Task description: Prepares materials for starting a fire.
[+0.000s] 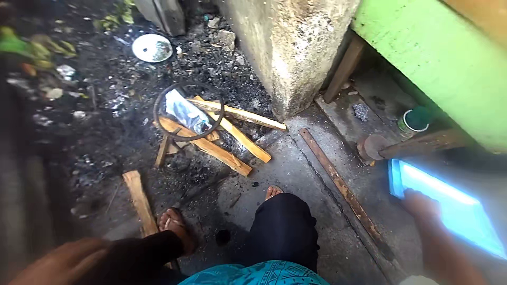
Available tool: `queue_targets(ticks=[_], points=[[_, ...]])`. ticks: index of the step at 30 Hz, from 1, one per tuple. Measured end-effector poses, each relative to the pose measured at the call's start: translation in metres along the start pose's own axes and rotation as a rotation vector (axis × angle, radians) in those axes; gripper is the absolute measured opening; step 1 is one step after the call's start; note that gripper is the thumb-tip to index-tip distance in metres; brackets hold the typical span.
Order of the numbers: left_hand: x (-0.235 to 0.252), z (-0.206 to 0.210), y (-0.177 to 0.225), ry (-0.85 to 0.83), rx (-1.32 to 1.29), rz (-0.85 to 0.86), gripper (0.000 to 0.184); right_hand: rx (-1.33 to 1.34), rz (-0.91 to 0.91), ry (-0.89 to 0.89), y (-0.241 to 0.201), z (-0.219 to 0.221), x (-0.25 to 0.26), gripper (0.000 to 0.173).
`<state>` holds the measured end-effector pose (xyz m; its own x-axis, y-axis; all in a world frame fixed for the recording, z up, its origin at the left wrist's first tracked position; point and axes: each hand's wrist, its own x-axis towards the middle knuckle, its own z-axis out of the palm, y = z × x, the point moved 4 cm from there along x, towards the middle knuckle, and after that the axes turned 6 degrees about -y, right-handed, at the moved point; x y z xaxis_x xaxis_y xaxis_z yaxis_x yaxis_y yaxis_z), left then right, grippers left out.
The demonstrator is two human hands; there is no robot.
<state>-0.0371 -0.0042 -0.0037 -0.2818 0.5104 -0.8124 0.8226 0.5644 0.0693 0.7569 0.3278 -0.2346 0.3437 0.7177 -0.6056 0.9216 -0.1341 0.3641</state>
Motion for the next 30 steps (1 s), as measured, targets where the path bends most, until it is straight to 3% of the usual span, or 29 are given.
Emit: queue_targets(ticks=[3, 6, 9, 12, 14, 17, 19, 23, 26, 28, 30], points=[[0.014, 0.024, -0.053, 0.218, 0.058, 0.184, 0.039, -0.095, -0.102, -0.032, 0.006, -0.032, -0.047, 0.059], [0.026, 0.039, -0.089, 0.336, 0.069, 0.264, 0.052, 0.011, -0.253, 0.009, 0.015, -0.071, -0.085, 0.052], [0.035, 0.049, -0.104, 0.409, 0.104, 0.296, 0.063, 0.106, -0.420, 0.074, 0.013, -0.123, -0.133, 0.046], [0.030, 0.046, -0.090, 0.393, 0.161, 0.368, 0.053, 0.206, -0.651, 0.170, -0.012, -0.178, -0.196, 0.041], [0.024, 0.038, -0.064, 0.423, 0.243, 0.510, 0.045, 0.237, -0.820, 0.233, -0.046, -0.213, -0.244, 0.037], [0.019, 0.022, 0.002, 0.779, 0.409, 0.868, 0.045, 0.162, -1.043, 0.306, -0.119, -0.252, -0.311, 0.032], [0.006, 0.007, 0.055, 0.903, 0.354, 0.940, 0.049, 0.052, -1.190, 0.292, -0.178, -0.268, -0.351, 0.029], [-0.020, -0.015, 0.130, 1.000, 0.144, 0.979, 0.091, -0.233, -1.451, 0.268, -0.301, -0.267, -0.427, 0.031], [-0.027, -0.020, 0.137, 0.976, 0.010, 0.941, 0.108, -0.358, -1.575, 0.224, -0.365, -0.256, -0.478, 0.036], [-0.027, -0.022, 0.122, 0.939, -0.117, 0.891, 0.096, -0.300, -1.655, 0.171, -0.390, -0.248, -0.497, 0.042], [-0.022, -0.024, 0.097, 0.905, -0.251, 0.814, 0.078, -0.077, -1.766, 0.100, -0.408, -0.237, -0.495, 0.045]])
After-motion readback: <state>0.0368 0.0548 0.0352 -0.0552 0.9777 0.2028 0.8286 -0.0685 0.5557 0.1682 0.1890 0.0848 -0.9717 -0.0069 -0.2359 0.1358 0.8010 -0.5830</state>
